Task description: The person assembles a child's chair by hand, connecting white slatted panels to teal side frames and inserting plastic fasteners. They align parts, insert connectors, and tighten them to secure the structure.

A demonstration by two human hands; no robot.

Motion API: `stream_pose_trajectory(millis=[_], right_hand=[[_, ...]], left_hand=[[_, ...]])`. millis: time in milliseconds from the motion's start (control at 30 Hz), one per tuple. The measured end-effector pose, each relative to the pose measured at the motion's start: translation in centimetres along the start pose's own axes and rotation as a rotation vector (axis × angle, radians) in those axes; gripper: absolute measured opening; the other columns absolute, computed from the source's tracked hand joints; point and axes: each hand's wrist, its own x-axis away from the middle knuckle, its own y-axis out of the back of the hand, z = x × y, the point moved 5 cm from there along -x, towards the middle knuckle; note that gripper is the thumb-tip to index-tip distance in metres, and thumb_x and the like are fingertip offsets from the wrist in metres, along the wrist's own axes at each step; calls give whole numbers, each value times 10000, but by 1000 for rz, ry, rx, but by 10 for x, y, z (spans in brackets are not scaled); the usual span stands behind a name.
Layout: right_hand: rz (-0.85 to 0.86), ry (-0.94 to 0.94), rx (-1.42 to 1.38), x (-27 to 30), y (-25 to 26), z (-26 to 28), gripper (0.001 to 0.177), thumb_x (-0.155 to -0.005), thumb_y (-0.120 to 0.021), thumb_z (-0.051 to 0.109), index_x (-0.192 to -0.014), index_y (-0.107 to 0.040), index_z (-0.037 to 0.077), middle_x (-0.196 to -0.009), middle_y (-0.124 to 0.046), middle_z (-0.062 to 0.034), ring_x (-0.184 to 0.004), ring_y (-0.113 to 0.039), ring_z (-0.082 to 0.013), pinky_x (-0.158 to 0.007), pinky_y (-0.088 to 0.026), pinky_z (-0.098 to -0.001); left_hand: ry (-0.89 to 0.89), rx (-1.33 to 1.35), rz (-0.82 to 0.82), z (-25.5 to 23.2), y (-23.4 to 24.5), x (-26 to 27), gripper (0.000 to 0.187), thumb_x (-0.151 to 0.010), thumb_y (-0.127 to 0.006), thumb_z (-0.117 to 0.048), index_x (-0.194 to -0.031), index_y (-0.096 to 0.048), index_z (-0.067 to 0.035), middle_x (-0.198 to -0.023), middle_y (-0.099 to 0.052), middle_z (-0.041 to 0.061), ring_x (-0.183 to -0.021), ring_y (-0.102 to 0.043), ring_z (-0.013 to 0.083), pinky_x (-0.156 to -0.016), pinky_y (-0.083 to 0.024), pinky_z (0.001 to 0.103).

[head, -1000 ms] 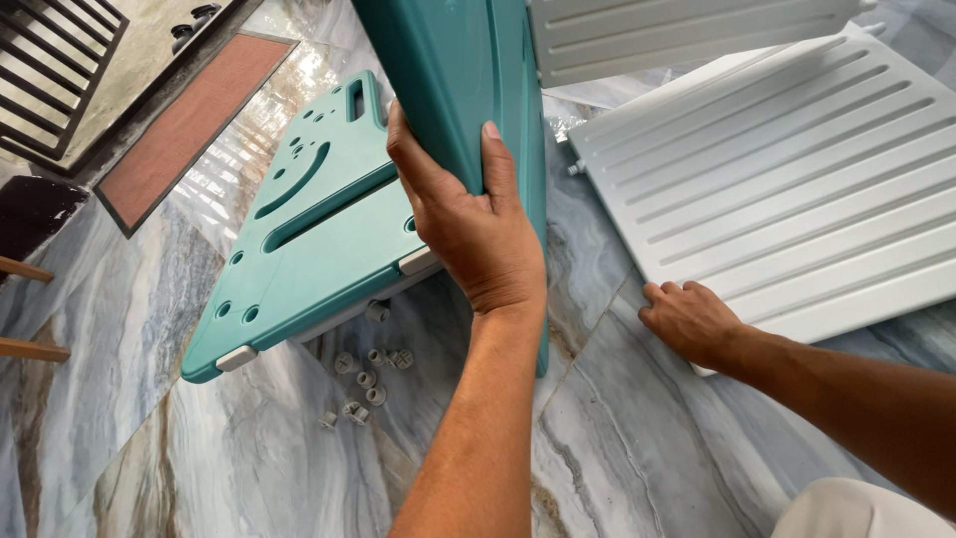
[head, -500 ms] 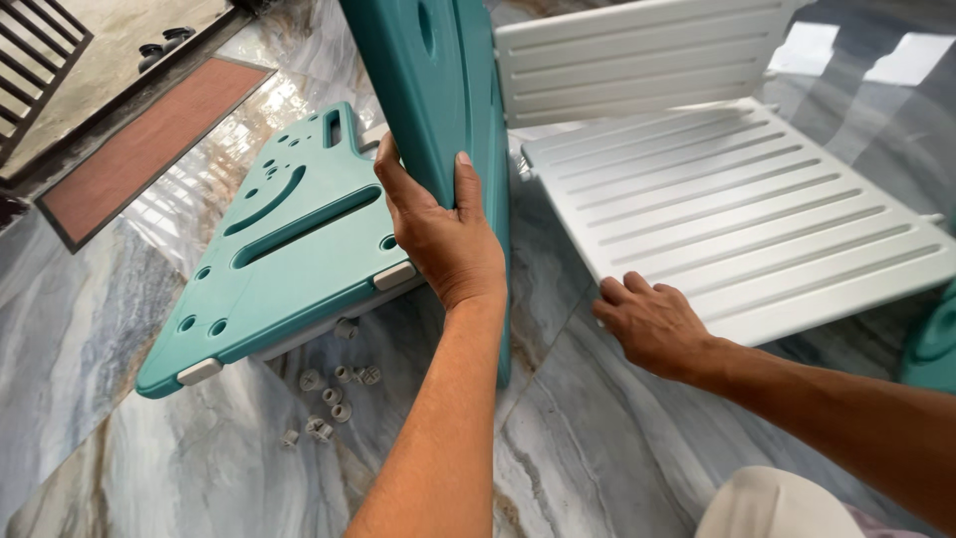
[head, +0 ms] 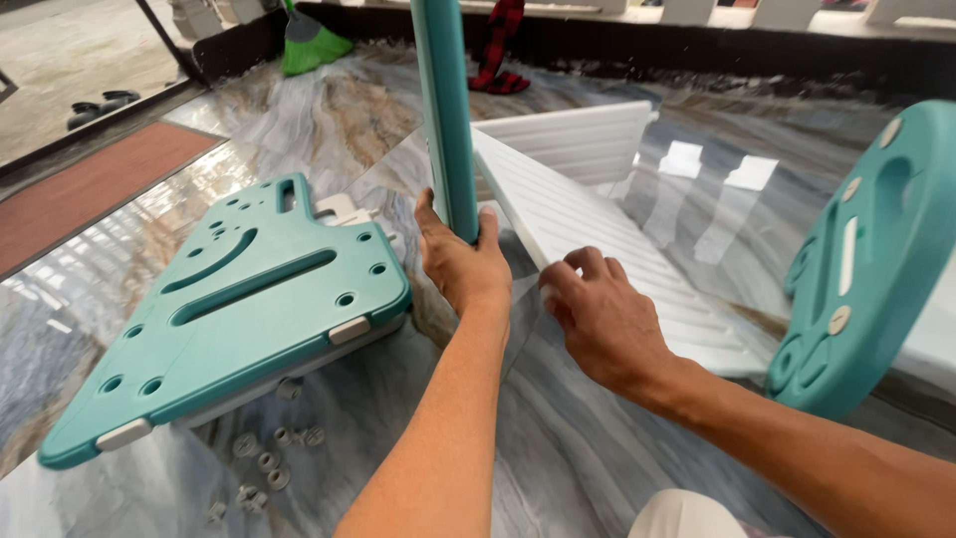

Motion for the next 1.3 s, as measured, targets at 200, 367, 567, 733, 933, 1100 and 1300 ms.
stream_pose_trajectory(millis=[200,367,567,733,933,1100,1300], right_hand=[[-155,-164,-81,0,66,11,246,-997,-540,258,-1159,-643,104,-1160,-622,-108,-1019,-618,-322,-857,-508,-471],[-160,-302,-180,4,100,11,277,-997,-516,271,-1168,-612,76,-1138,-640,-98,-945,-673,-296,-857,-518,-431],[-242,-296,-149,5,120,2,307,-1014,-508,273,-1172,-593,24,-1180,-647,-146,-1006,-664,-325,-902,-506,-444],[-268,-267,-51,7,134,-6,340,-1035,-485,297,-1208,-570,17,-1201,-655,-196,-1025,-664,-372,-910,-493,-479],[-94,-350,65,3,147,-12,372,-944,-589,345,-1187,-584,63,-1032,-759,-203,-990,-723,-385,-899,-544,-488],[39,-461,207,8,143,-15,349,-973,-534,307,-1235,-545,76,-1050,-750,-210,-999,-701,-413,-907,-534,-526],[98,-389,264,1,136,-16,549,-779,-699,247,-1287,-580,78,-1033,-726,-217,-949,-718,-382,-867,-564,-491]], left_hand=[[165,-32,79,-10,-19,14,708,-844,-789,-293,-1448,-422,-257,-1274,-576,94,-1209,-574,315,-986,-474,479],[255,-32,151,-11,-21,23,755,-827,-789,-360,-1486,-420,-331,-1269,-560,63,-1194,-594,294,-1024,-471,469],[321,-49,174,-14,-27,27,862,-793,-826,-434,-1508,-368,-289,-1357,-523,54,-1293,-532,284,-1143,-342,537],[426,-31,223,-17,-32,24,1041,-725,-878,-509,-1531,-287,-216,-1463,-457,53,-1393,-449,289,-1164,-276,622],[450,-154,346,-22,-51,28,1032,-748,-821,-603,-1541,-281,-223,-1518,-414,60,-1438,-396,303,-1136,-271,720],[434,-184,321,-20,-53,27,1087,-730,-822,-623,-1550,-243,-206,-1525,-400,56,-1459,-323,316,-1104,-297,739],[437,-241,355,-19,-51,23,1026,-728,-829,-633,-1460,-335,-111,-1455,-479,77,-1413,-367,317,-1027,-455,656]])
